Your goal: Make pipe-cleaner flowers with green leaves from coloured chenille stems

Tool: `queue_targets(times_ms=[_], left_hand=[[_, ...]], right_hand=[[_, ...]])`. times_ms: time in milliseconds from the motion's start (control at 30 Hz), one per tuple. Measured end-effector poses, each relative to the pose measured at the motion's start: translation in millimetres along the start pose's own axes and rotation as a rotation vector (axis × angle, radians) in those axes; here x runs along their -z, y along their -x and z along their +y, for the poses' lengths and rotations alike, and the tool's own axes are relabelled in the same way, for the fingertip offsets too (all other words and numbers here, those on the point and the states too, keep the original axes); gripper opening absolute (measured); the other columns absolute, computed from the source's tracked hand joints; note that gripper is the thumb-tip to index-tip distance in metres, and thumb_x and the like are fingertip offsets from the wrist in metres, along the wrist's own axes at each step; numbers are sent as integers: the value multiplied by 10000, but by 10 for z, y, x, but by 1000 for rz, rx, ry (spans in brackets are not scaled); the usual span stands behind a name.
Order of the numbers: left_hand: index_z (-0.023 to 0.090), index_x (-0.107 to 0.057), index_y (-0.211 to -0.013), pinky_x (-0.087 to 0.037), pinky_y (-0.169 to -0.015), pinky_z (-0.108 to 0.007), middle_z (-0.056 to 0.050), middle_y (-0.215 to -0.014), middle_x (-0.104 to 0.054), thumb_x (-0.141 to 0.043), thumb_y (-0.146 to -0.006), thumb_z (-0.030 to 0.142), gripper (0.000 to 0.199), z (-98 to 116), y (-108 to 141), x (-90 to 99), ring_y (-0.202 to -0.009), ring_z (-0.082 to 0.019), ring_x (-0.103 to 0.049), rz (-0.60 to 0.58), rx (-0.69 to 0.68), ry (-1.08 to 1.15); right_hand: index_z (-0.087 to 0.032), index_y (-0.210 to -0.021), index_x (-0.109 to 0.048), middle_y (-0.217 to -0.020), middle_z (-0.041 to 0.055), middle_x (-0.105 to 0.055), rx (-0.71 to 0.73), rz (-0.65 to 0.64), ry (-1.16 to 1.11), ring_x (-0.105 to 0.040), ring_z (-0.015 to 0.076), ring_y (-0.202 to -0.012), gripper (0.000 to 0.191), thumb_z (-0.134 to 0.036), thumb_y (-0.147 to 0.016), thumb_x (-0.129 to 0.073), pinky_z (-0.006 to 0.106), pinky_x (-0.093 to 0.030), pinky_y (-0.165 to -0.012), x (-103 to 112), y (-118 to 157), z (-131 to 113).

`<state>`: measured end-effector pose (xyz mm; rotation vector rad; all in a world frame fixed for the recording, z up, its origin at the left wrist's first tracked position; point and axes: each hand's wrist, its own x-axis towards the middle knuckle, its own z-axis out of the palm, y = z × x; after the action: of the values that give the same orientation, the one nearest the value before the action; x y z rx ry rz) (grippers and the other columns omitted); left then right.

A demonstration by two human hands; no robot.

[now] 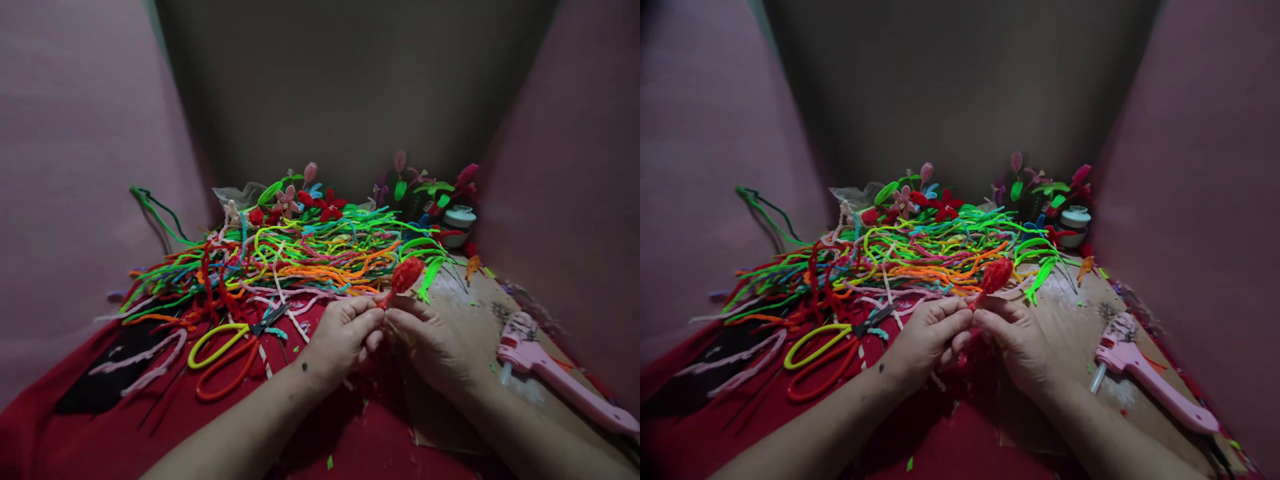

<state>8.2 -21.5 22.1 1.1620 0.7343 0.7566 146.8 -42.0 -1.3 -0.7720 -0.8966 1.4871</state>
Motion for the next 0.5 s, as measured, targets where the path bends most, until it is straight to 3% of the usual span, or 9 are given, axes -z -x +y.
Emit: queue_targets(times_ms=[133, 267, 400, 500], left_hand=[[167, -491, -698, -186, -295, -130, 97, -435, -384, -568, -800, 334, 210, -5, 4, 37, -294, -11, -191, -138, 89, 224], [151, -524, -746, -225, -281, -118, 98, -455, -363, -561, -819, 302, 171, -36, -13, 86, -313, -9, -143, -242, 155, 367], [146, -529, -765, -243, -257, -122, 101, -455, -337, -528, -845, 272, 150, -69, -45, 127, -308, -16, -115, -387, 233, 485], [144, -530, -769, -249, -269, -118, 102, -460, -325, -518, -854, 283, 164, -61, -42, 122, -313, -14, -126, -381, 222, 471]], right_hand=[[-196, -854, -700, -745, 9, -677, -12, -24, -28, -585, 129, -622, 140, -204, -717, -677, 271, -468, -643, 26, -21, 6], [-191, -710, -668, -592, -34, -599, -15, -19, -86, -519, 98, -541, 38, -176, -684, -691, 238, -435, -596, 31, -31, 14], [-189, -696, -645, -584, -36, -577, -21, -36, -90, -487, 95, -527, 36, -177, -688, -678, 228, -410, -559, 35, -29, 28], [-192, -704, -649, -600, -32, -586, -15, -52, -94, -493, 97, -536, 23, -174, -704, -663, 225, -411, -562, 40, -30, 42]])
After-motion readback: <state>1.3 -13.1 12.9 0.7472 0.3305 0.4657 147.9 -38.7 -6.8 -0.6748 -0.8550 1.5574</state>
